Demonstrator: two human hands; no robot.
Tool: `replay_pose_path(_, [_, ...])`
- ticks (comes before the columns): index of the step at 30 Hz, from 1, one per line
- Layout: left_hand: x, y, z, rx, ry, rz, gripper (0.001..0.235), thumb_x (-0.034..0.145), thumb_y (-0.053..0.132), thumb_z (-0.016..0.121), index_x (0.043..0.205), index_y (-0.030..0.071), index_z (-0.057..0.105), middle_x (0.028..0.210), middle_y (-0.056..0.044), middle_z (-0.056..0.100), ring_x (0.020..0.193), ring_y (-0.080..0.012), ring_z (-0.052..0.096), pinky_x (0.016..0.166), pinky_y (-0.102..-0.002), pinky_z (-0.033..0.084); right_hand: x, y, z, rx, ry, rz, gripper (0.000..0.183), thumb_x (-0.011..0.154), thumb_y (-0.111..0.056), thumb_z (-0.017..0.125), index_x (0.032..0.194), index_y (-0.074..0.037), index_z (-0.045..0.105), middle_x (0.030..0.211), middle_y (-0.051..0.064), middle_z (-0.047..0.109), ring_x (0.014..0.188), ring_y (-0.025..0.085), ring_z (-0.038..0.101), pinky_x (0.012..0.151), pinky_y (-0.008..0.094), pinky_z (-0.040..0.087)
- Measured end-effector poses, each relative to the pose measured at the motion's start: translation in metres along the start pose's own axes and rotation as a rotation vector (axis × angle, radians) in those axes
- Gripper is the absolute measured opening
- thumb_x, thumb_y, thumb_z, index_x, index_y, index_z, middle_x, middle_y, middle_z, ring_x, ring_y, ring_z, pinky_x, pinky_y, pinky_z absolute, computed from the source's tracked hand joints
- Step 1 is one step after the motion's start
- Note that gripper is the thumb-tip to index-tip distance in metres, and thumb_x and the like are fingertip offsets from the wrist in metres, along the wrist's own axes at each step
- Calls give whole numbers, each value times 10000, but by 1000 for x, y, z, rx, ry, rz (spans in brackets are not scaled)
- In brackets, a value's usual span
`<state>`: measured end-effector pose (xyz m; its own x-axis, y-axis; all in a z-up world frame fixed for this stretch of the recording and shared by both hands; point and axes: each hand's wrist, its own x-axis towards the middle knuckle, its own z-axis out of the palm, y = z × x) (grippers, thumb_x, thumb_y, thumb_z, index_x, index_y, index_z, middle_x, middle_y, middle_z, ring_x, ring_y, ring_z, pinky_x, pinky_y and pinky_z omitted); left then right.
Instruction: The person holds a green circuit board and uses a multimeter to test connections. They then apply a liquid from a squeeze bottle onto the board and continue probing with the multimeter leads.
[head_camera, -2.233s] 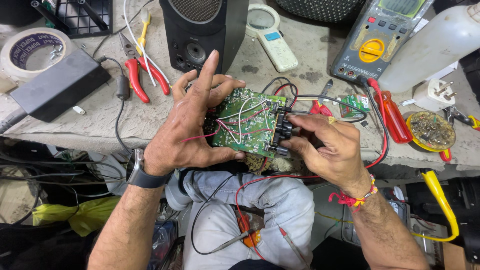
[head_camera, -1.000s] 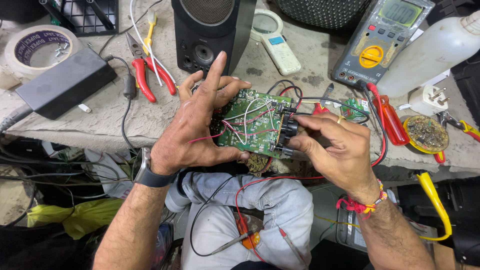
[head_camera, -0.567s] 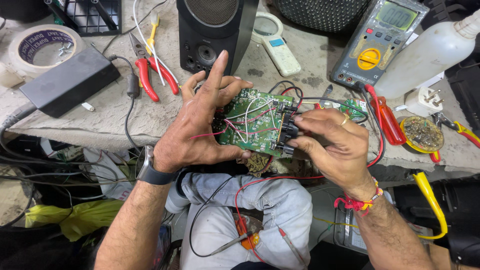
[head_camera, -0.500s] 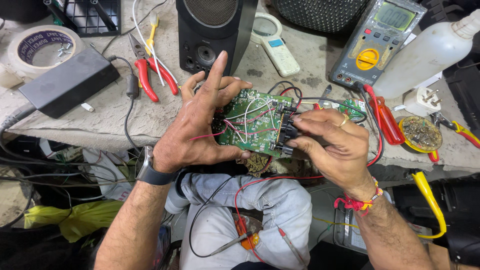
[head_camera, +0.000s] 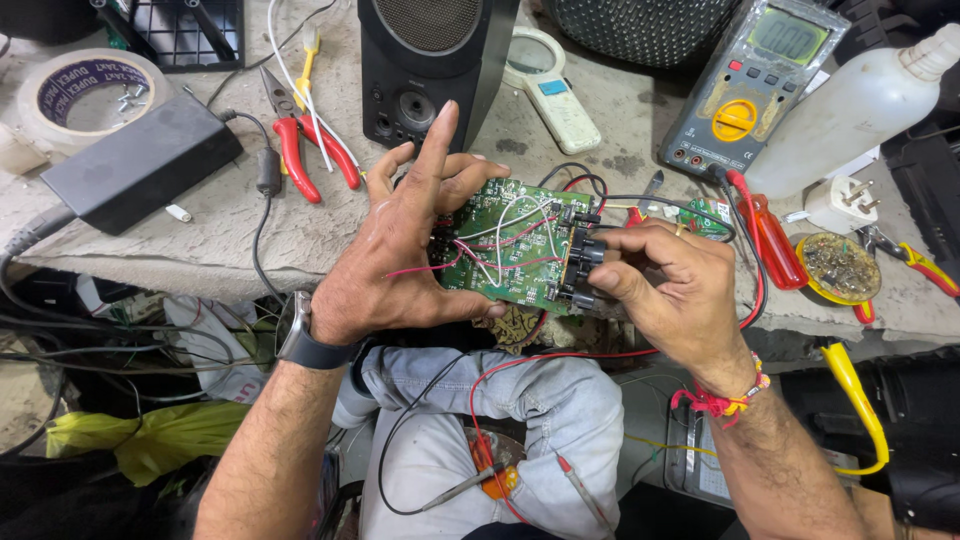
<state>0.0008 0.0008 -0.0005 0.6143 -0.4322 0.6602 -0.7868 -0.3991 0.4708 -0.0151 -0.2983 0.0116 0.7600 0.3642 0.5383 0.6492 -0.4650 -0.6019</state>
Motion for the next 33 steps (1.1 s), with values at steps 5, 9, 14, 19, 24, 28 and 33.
replay_pose_path(5, [-1,-2,0,3,21,17,1501,578,399,1007,1615,7,-4,1481,-48,612,1449,-244,510,1253,-552,142,4,-15,-4,-56,-7,80,289,949,-216,762,1141,0,738,925,60,739,804,109,687,728,240,548])
replay_pose_path(9, [-1,-4,0,0,9,12,1498,570,403,1005,1614,5,7,1470,-47,616,1443,-243,515,1249,-565,145,5,-27,-6,-180,2,-40,336,888,-191,809,1153,-1,728,1037,120,734,935,179,702,836,283,546])
replay_pose_path(14, [-1,-3,1,0,23,20,1492,579,401,1002,1614,5,2,1472,-43,617,1446,-241,512,1250,-565,147,8,-30,-7,-164,-14,-130,294,887,-169,782,1110,7,705,1040,120,708,972,221,695,861,322,548])
replay_pose_path(19, [-2,-3,0,10,-3,9,1509,565,418,1006,1613,3,2,1463,-44,622,1451,-245,500,1245,-560,133,10,-26,-6,-291,-116,186,171,959,-169,769,1017,-9,752,831,71,719,760,188,698,720,324,526])
replay_pose_path(24, [-2,-3,1,14,4,8,1478,588,389,997,1614,6,4,1465,-49,617,1448,-239,500,1246,-557,133,10,-33,-5,-139,-16,-107,278,890,-180,761,1062,22,683,993,115,694,917,243,677,827,345,532])
replay_pose_path(28, [-1,-2,1,-2,9,5,1482,574,390,1000,1616,9,16,1458,-45,621,1444,-235,507,1248,-558,140,10,-32,-4,-135,15,-221,301,933,-226,773,1034,29,651,1012,152,672,950,269,660,851,366,521])
replay_pose_path(33, [0,-1,1,27,5,18,1480,567,395,1004,1613,11,30,1451,-41,624,1444,-238,508,1245,-553,148,6,-16,-4,-305,-152,314,357,1022,-308,615,914,21,707,659,111,613,587,219,559,586,341,460])
